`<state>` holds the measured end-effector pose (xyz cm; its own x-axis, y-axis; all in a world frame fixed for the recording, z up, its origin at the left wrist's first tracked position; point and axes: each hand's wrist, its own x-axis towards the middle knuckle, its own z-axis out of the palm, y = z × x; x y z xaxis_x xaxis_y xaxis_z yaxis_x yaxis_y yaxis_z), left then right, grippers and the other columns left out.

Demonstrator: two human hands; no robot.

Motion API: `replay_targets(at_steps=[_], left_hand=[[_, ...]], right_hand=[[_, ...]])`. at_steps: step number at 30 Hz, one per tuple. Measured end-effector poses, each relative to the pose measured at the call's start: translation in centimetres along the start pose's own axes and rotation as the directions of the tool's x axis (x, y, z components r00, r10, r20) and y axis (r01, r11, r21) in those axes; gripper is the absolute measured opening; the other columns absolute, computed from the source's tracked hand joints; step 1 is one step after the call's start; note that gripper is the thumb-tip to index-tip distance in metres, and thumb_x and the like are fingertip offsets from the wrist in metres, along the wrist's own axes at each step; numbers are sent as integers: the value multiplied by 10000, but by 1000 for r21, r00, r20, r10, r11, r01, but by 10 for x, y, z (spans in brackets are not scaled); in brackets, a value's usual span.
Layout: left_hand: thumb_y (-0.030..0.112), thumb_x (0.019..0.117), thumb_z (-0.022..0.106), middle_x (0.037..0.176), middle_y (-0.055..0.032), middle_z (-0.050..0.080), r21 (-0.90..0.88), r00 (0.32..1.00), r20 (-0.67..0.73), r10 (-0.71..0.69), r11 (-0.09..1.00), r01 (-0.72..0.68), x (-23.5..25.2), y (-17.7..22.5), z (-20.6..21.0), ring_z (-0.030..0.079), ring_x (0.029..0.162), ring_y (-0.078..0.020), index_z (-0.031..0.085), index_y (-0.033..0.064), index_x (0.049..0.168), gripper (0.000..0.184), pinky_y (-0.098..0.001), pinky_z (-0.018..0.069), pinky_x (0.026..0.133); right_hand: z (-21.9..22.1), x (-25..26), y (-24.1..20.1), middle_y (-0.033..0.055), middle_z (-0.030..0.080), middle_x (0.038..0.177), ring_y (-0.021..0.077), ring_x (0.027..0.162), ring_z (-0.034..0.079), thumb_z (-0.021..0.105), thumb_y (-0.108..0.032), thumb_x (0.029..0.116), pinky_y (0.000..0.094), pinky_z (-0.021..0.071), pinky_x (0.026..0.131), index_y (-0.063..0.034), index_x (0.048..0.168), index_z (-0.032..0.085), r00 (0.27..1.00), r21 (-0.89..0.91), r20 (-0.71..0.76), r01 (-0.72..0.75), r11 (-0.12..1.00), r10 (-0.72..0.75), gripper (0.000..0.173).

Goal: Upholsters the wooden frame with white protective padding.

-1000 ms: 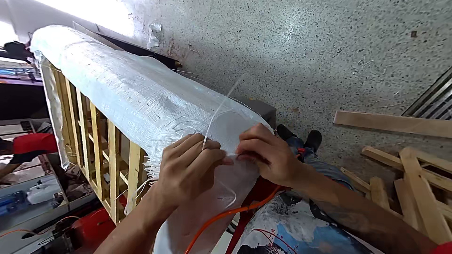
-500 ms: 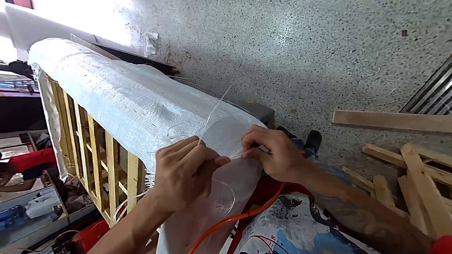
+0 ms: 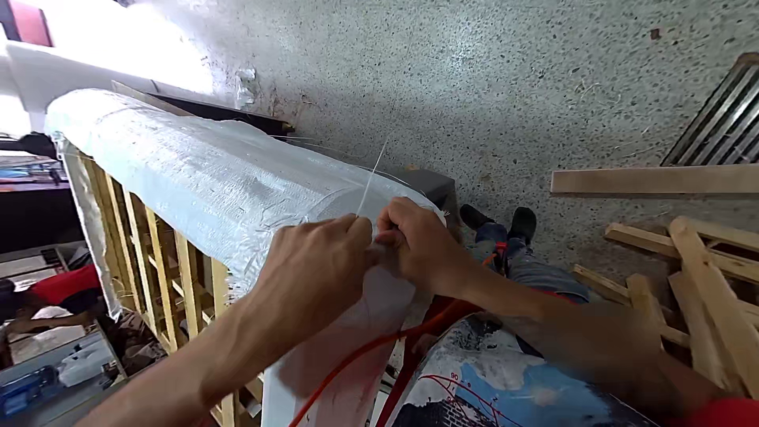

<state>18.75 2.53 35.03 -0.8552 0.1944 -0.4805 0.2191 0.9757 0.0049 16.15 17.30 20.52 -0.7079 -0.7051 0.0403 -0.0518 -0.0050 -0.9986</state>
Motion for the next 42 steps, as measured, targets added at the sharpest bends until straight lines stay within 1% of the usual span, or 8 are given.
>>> replay_targets(at_steps=[5,22,27,31,34,37,39,42], left_hand=[[347,954,629,651,132,558,-288,995,-96,-39,958,9,-1,-17,18,519,546,-19,651,220,814,191,-277,435,481],[351,961,578,666,127,528,-230,989,-92,-114,969,91,2,-17,25,490,535,-25,651,225,822,202,-270,397,455],[346,959,584,700,81,595,-139,984,-85,-154,980,141,-1,-10,22,576,612,-87,680,196,851,208,-355,461,532],[403,989,579,729,84,619,-112,984,-118,-134,986,121,-1,-3,25,587,763,-105,694,197,835,282,-437,435,867],[427,991,581,747,95,635,-141,983,-117,-140,982,123,-3,-9,26,599,794,-90,717,209,860,289,-477,422,947],[421,992,585,740,95,623,-173,984,-119,-136,978,114,-2,-11,28,589,794,-87,711,204,858,285,-478,409,948],[426,986,582,741,102,617,-157,983,-124,-139,980,119,2,-11,27,585,794,-79,709,213,857,279,-468,409,934],[448,991,571,793,84,628,-116,986,-87,-145,984,135,0,-5,24,586,860,-110,713,211,886,295,-460,409,920]], right_hand=[[-14,5,38,29,649,1102,137,1087,616,638,-226,1019,335,546,942,-81,1058,680,982,355,86,129,926,-170,156],[-4,6,18,30,667,906,96,848,658,676,-50,917,234,577,734,-74,869,695,979,90,-73,197,976,-191,58],[-22,26,29,42,672,904,120,837,662,658,-66,963,313,584,768,-36,956,690,986,194,103,106,975,-128,44],[-48,-52,73,45,684,883,162,729,681,564,-241,1057,385,616,645,-65,1105,656,915,258,-276,-226,939,296,204],[-42,-175,107,10,610,662,151,566,591,537,-279,987,386,514,517,-112,848,696,919,150,48,-393,907,390,269],[-7,-210,157,173,709,965,316,920,689,482,-159,1042,527,542,879,-4,1070,718,715,-134,548,-438,889,435,284],[13,-187,198,243,622,1291,395,1249,583,522,-99,1016,565,453,1079,25,1268,631,551,-438,635,-322,839,542,301],[34,-197,257,276,613,1337,449,1286,563,568,-177,1016,625,448,1053,60,1268,644,344,-766,510,-237,598,789,354]])
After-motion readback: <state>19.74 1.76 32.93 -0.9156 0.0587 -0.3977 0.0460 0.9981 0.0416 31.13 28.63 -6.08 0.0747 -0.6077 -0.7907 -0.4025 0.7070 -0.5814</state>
